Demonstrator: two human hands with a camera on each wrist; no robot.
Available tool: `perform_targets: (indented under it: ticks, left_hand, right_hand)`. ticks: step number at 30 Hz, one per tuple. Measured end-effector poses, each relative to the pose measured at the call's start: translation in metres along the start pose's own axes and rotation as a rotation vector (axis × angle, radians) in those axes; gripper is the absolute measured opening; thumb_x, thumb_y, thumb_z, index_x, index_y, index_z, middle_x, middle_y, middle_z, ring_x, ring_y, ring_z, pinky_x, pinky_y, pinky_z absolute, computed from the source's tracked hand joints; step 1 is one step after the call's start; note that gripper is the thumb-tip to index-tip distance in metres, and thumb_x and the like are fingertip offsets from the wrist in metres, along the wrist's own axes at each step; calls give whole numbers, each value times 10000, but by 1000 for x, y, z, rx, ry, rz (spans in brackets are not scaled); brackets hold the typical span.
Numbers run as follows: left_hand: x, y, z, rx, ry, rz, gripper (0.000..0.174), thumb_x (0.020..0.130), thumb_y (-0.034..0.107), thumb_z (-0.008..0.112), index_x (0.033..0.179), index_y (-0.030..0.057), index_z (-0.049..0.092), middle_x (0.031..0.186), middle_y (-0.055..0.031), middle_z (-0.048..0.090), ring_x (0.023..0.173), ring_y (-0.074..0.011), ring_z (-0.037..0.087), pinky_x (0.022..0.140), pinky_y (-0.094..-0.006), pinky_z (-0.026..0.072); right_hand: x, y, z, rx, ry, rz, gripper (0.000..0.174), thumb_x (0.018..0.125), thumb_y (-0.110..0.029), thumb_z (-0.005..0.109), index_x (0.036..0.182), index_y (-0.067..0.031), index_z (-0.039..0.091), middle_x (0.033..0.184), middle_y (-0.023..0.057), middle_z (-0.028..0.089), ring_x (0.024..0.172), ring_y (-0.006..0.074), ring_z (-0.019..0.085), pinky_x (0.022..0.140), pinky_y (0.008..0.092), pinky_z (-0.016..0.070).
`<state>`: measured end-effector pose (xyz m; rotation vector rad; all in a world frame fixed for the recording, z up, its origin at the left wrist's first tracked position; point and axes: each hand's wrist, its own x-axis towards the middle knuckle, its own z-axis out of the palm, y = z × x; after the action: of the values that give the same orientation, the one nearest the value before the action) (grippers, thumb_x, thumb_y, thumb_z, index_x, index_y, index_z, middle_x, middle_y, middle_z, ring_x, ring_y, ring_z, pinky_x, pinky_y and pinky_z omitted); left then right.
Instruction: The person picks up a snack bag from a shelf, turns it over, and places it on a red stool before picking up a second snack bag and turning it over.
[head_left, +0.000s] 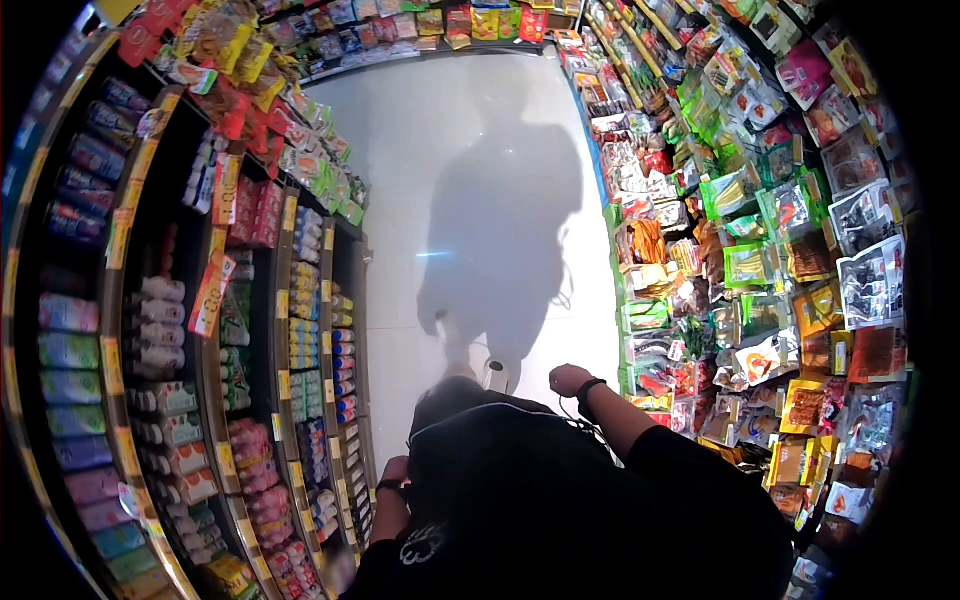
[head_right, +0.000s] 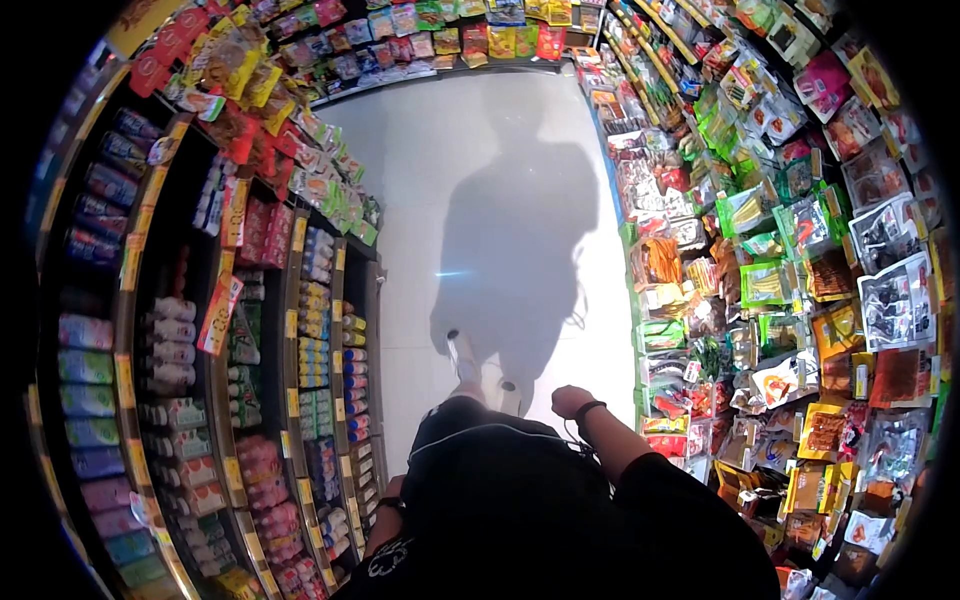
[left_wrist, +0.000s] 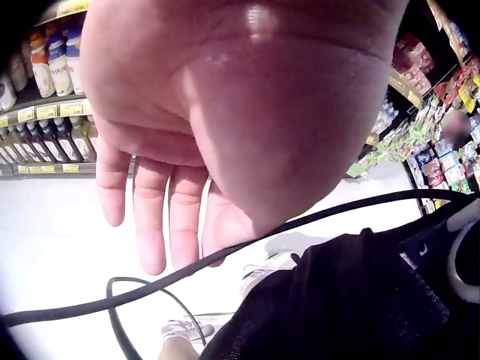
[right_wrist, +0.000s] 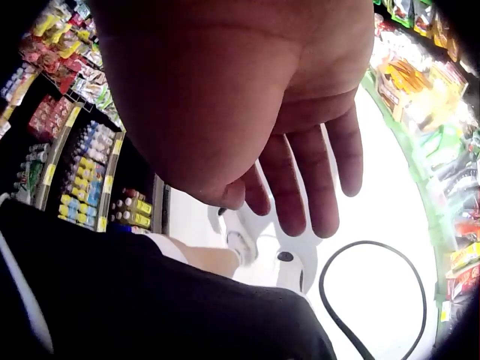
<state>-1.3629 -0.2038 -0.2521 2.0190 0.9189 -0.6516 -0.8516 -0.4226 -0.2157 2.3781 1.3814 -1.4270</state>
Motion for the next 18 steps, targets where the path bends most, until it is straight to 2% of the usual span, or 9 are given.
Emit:
perform_targets:
  ticks: [2,4,5,7,10,11,12,14,18]
  left_hand:
    - [22,1,-9,23,-34,6,317,949,296,548,917,56,752,932,-178,743,867,-350,734,776,-498,563]
    - [57,-15,-7,-353,113,-82,311,955,244,519,874,38,739,823,-172,729,764,-332,728,713,-473,569]
    - [66,-7,-24,-349,105,-71,311,955,244,519,874,38,739,823,-172,729,764,-332,728,713,-473,569]
    - [87,13,-71,-395,-30,-193,300,949,194,508,812,39,724,755,-125,706,672,-253,701,601,-421,554]
    - [130,40,-146,-126,-178,-118,270,931,177,534,769,53,710,719,-65,676,612,-160,655,521,-349,511]
    - [157,26,-152,-243,-121,-85,231,914,185,577,788,70,732,717,-35,677,601,-127,651,509,-317,493]
    - [152,73,-195,-381,-83,-289,224,905,201,594,824,63,751,712,-48,688,615,-140,671,527,-317,506]
    - [215,34,-200,-734,-71,-309,245,916,210,582,854,55,761,752,-68,715,652,-145,698,550,-313,519]
    - [279,71,-261,-801,63,-144,237,948,158,575,947,-25,725,810,-100,730,691,-190,715,610,-291,539]
  right_hand:
    - [2,-8,-10,-23,-58,46,329,878,-223,541,1011,-21,764,1086,215,739,1051,398,695,925,490,550]
    - [13,-9,-20,-41,-127,46,325,878,-221,542,1011,-26,765,1088,213,740,1051,394,697,916,491,554]
    - [19,-8,-25,-39,-111,29,327,877,-220,540,1014,-29,767,1083,212,740,1046,395,698,918,494,553]
    - [28,-10,-42,-15,-71,59,331,876,-220,537,1014,-27,767,1078,212,741,1044,398,697,921,495,551]
    - [42,-10,-78,40,28,57,338,877,-222,528,1008,-24,766,1065,215,741,1034,405,697,922,502,548]
    - [42,-16,-97,57,49,49,337,881,-222,524,1003,-21,765,1061,228,738,1030,409,698,917,506,549]
    - [48,-19,-111,38,57,79,339,881,-225,524,998,-12,761,1052,242,735,1028,410,699,919,504,547]
    - [61,-20,-133,38,98,94,338,886,-220,516,983,-3,757,1041,246,733,1024,415,698,924,502,545]
    - [88,-22,-171,45,154,91,330,891,-213,506,953,-3,752,1029,245,732,1014,414,696,915,500,543]
